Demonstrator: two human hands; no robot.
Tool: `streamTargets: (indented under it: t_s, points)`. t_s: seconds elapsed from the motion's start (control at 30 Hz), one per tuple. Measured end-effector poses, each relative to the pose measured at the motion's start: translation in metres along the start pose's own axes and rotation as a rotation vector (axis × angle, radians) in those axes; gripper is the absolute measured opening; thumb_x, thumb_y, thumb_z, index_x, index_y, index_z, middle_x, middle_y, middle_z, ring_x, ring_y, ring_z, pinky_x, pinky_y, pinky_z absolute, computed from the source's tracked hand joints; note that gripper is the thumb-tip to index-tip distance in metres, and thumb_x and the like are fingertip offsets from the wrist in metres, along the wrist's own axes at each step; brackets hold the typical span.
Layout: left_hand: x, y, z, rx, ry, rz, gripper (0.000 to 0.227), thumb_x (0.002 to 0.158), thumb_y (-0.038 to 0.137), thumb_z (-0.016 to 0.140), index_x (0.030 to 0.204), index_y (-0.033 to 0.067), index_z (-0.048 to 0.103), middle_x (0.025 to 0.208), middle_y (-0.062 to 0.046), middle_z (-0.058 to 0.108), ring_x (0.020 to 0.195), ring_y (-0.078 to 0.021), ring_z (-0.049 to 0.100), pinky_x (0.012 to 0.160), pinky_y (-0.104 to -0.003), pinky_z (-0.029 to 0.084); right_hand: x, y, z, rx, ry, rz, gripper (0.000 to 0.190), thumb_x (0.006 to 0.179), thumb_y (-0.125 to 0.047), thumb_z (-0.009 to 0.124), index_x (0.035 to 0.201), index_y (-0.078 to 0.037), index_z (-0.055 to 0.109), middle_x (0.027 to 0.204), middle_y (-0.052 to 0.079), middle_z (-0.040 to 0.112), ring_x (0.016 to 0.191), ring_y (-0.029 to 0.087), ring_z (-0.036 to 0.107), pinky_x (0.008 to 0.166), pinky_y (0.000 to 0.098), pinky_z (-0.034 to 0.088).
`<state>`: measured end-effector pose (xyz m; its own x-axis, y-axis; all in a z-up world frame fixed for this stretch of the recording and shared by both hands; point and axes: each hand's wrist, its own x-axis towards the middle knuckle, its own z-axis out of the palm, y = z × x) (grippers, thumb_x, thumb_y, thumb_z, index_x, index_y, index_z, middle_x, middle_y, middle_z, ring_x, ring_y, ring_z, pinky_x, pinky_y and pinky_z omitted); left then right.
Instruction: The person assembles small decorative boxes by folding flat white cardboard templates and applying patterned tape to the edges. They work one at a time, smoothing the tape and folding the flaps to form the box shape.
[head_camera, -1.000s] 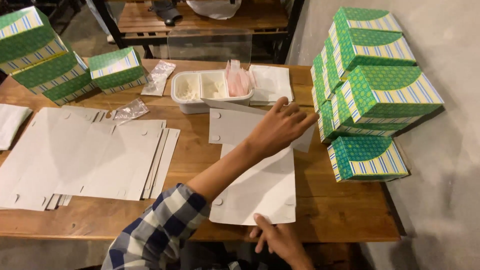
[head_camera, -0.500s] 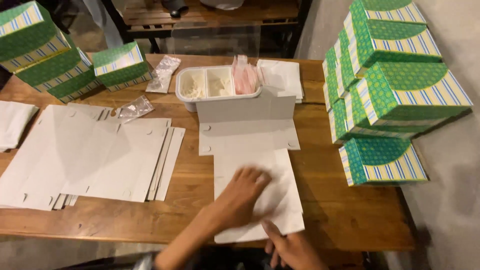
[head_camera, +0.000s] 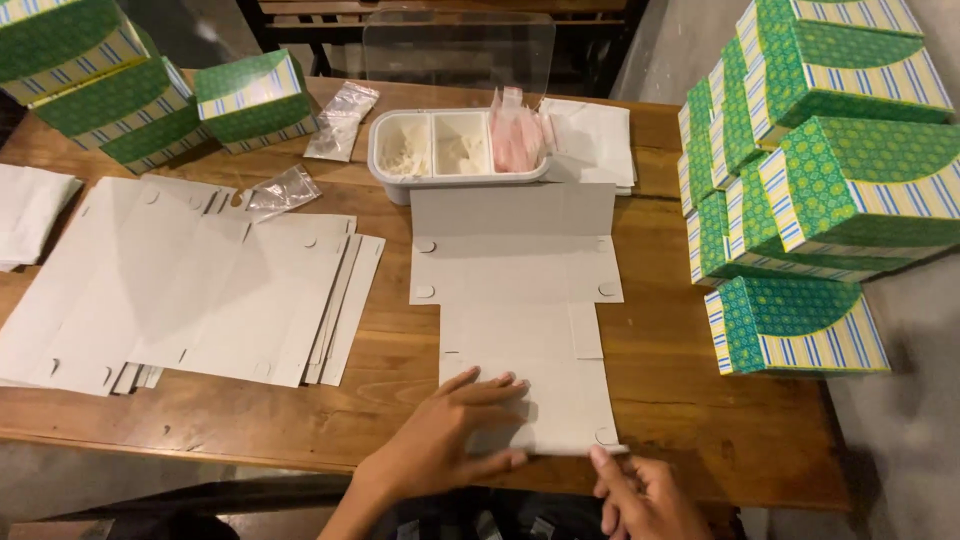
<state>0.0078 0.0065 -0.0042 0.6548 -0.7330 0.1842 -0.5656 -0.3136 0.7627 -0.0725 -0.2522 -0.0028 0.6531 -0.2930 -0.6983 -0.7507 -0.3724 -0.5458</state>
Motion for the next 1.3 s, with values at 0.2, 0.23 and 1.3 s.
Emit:
streamTargets:
  t_s: [0.2,0.23,1.3]
  points:
    - [0.012,-0.016,0.015,0.167,0.143,-0.028,0.031,0.087,0.034,0.078,0.107,0.0109,0.075,0.125,-0.005,0.074,0.116,-0.0293,0.066,0.1,-0.046,0.044,0.018,0.028,-0.001,0.314,0.061,-0.252,0.048,0.098,-0.03,0.064,0.067,0.008,0.067,0.044,0.021,0.06,0.033,0.028,0.056,0.042,0.0382,0.046]
    - [0.014,-0.017,0.017,0.202,0.154,-0.01,0.024,0.087,0.031,0.079,0.104,0.0144,0.075,0.123,-0.003,0.072,0.109,-0.0266,0.064,0.096,-0.044,0.044,0.021,0.032,0.002,0.284,0.139,-0.344,0.042,0.096,-0.028,0.066,0.069,0.004,0.069,0.044,0.015,0.059,0.034,0.023,0.057,0.042,0.0349,0.047]
    - [0.076,-0.163,-0.095,0.329,0.641,-0.581,0.05,0.087,0.037,0.081,0.124,0.0091,0.063,0.105,-0.011,0.068,0.091,-0.0273,0.066,0.081,-0.043,0.052,0.024,0.044,0.025,-0.103,0.496,-0.639,0.012,0.081,-0.03,0.08,0.092,-0.025,0.083,0.067,-0.008,0.063,0.05,0.01,0.044,0.054,0.0256,0.044]
